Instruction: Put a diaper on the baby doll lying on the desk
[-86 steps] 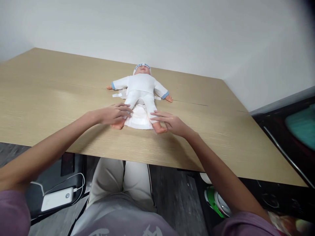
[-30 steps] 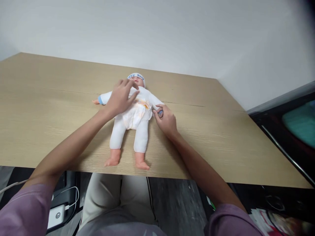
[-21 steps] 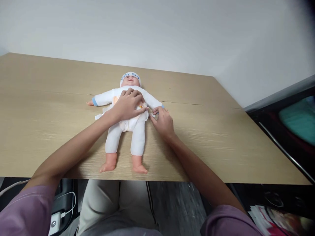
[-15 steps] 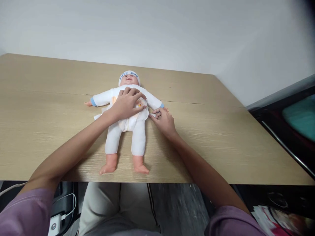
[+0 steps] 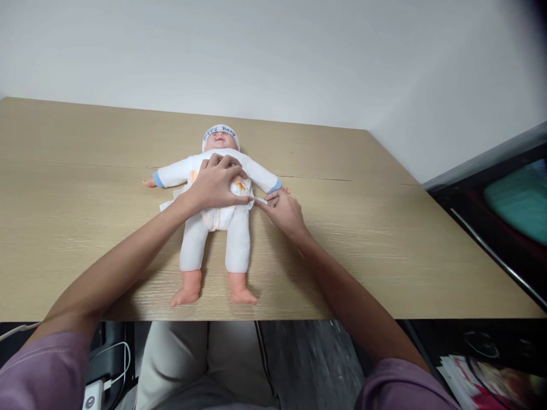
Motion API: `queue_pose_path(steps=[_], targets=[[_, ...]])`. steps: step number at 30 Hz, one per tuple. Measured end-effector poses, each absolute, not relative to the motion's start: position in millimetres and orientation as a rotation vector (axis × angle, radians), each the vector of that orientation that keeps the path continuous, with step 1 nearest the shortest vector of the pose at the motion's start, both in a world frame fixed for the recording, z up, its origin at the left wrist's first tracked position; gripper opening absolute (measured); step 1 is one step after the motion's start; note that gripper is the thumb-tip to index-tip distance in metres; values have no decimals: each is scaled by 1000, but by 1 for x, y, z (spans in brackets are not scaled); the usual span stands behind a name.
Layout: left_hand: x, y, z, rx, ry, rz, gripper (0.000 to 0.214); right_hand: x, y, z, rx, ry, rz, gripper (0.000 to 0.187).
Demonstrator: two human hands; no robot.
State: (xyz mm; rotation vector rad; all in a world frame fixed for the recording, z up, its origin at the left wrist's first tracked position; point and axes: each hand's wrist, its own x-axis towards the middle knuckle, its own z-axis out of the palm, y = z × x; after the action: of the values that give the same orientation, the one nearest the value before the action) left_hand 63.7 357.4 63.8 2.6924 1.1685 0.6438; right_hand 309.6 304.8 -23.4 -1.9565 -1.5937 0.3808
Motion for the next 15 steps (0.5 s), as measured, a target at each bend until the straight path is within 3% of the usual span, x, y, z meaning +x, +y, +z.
queue_pose_path(steps=[7,15], targets=[[64,359,62,2700,1167,661,63,310,303,-16,-1932,-1616,466,35],[66,354,63,2696,1184,674,63,309,303,-4,-1374,-1458,1004,44]])
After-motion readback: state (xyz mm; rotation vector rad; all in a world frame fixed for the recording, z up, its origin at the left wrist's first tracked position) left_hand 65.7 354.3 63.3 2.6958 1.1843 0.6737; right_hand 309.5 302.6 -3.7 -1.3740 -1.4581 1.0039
